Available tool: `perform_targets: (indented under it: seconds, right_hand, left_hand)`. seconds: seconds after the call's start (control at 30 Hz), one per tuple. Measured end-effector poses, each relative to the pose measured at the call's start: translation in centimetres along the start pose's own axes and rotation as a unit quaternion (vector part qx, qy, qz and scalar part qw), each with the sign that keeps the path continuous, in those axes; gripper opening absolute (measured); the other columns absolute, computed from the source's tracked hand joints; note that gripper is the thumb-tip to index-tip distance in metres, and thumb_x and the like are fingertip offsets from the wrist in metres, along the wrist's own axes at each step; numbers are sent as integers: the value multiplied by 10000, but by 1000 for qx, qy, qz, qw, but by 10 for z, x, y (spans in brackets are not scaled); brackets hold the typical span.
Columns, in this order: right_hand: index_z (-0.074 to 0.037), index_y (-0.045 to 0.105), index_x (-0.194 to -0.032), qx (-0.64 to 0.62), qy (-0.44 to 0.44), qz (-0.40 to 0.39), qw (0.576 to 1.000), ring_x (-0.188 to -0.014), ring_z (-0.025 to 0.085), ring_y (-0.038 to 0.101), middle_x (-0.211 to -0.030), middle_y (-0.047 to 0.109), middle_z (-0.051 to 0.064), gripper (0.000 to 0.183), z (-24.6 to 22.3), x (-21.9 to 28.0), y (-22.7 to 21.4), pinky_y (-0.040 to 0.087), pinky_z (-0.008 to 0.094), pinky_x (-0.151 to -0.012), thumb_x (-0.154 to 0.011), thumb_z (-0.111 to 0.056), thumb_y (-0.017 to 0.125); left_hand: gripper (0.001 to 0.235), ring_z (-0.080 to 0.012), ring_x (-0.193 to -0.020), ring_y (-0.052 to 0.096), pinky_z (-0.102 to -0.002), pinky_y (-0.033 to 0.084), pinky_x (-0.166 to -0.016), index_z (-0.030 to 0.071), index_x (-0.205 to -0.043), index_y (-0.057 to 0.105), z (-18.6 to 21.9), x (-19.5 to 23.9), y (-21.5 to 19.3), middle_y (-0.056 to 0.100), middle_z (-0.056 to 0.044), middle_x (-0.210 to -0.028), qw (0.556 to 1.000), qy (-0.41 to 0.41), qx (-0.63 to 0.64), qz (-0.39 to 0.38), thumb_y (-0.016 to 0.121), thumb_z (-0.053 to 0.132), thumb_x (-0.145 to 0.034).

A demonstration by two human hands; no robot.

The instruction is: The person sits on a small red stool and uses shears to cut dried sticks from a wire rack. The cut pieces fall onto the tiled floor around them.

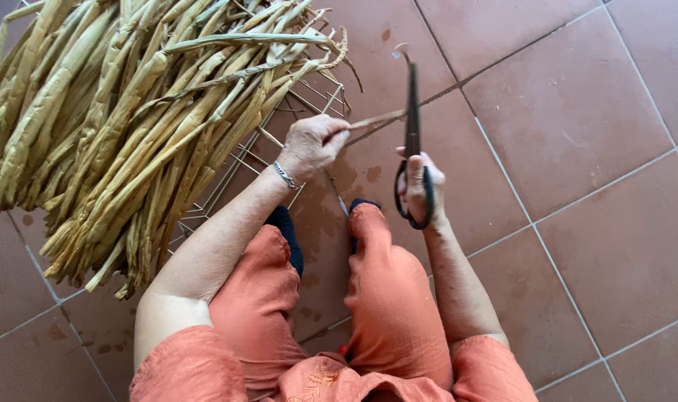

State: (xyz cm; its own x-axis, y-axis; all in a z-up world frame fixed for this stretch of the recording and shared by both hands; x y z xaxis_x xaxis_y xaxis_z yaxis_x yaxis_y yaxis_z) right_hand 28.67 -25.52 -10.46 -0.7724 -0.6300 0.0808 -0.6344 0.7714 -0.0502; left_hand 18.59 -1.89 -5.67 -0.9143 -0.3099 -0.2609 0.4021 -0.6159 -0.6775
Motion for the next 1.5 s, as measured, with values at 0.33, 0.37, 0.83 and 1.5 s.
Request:
perform_targets:
  seconds: [0.33, 0.37, 0.83, 1.5]
  right_hand:
    - [-42, 536, -1463, 182, -32, -9, 983, -755, 119, 635, -793, 639, 36, 729, 11, -22, -17, 516, 296, -711, -1032, -628, 495]
    - [-50, 526, -1462, 233, -25, -18, 972, -780, 136, 667, -803, 675, 45, 746, 10, -27, -15, 535, 313, -754, -1014, -647, 495]
    - [-106, 614, -1368, 131, 22, -109, 985, -709, 102, 641, -762, 607, 5, 721, 3, -70, 31, 546, 297, -704, -962, -691, 494]
    - [-3, 659, -1259, -27, 94, -21, 995, -509, 36, 470, -625, 554, -33, 602, 72, -13, 21, 395, 214, -477, -1056, -537, 470]
  left_hand:
    - [145, -308, -1019, 523, -475, 414, -767, 149, -980, 712, -76, -68, -6, 566, -92, -1018, 930, 75, -350, 87, 732, 184, -840]
    - [159, -310, -1016, 517, -485, 401, -763, 163, -971, 714, -83, -70, -5, 555, -89, -1013, 912, 83, -390, 99, 738, 193, -817]
    - [101, -224, -963, 551, -428, 398, -871, 203, -951, 715, -77, -62, 4, 535, -7, -963, 958, 56, -191, 207, 778, 147, -895]
    - [809, -290, -936, 556, -454, 419, -773, 137, -1580, 444, -62, 7, 3, 569, -90, -1027, 936, 68, -344, -25, 669, 45, -808]
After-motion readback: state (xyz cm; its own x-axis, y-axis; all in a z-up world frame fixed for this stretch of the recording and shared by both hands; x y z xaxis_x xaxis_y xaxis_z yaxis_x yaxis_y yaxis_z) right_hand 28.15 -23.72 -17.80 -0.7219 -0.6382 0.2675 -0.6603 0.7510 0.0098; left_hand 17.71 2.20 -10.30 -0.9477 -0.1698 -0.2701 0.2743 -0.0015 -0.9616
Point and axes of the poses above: each hand's wrist, its own x-axis away from the middle knuckle, its own y-axis out of the palm, z = x × y, the point moved 1 cm from there along -x, towards the middle knuckle
